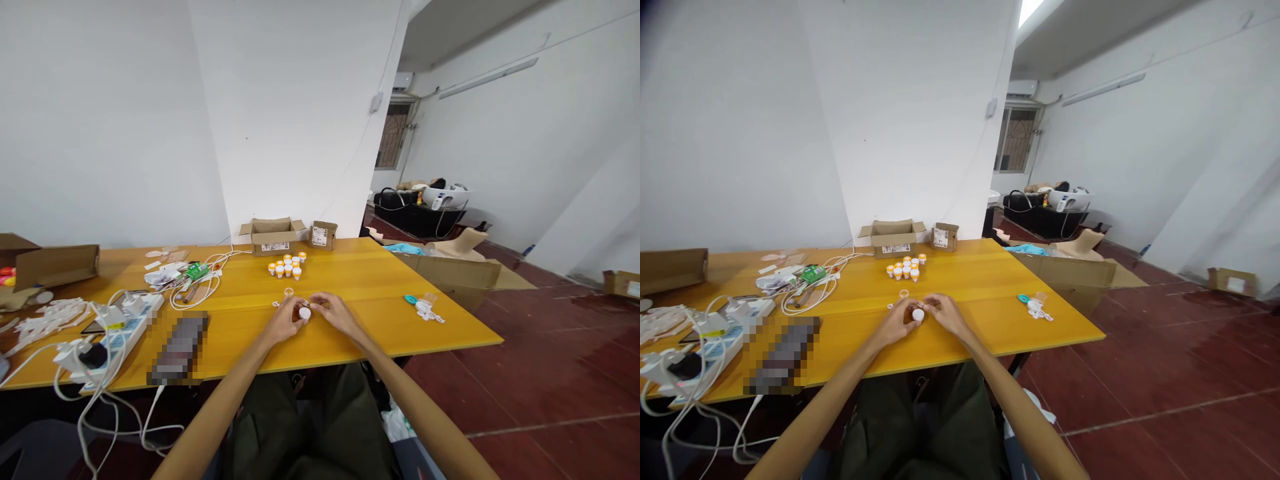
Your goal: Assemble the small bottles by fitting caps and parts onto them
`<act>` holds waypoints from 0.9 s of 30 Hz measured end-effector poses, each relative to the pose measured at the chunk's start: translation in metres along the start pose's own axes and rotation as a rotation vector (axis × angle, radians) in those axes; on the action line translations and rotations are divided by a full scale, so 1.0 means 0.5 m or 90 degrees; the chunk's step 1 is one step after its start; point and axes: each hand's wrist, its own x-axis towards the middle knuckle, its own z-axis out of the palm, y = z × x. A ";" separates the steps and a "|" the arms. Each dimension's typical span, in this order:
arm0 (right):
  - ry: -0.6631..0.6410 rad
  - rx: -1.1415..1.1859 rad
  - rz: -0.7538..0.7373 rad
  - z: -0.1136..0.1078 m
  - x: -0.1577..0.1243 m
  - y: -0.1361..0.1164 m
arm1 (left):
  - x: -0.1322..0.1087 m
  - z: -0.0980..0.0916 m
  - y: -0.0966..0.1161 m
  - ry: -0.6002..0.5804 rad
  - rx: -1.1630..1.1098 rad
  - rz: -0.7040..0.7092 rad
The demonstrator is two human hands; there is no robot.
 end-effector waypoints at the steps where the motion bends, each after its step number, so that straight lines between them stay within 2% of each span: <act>1: 0.023 -0.018 0.004 0.002 0.004 0.009 | 0.000 -0.001 0.001 0.003 0.019 0.000; 4: 0.037 -0.078 -0.003 0.013 0.016 0.024 | -0.002 -0.005 0.005 0.009 0.072 0.003; 9: -0.005 -0.169 -0.043 0.026 0.029 0.008 | -0.008 -0.014 0.012 0.010 0.122 0.042; 14: -0.019 -0.180 -0.040 0.027 0.036 0.002 | -0.019 -0.043 0.020 0.009 0.197 0.067; 20: 0.031 -0.086 0.006 0.026 0.037 0.021 | -0.029 -0.080 -0.003 0.104 0.324 0.013; 27: 0.085 0.134 0.051 0.033 0.051 0.032 | -0.024 -0.077 -0.023 0.077 0.374 -0.011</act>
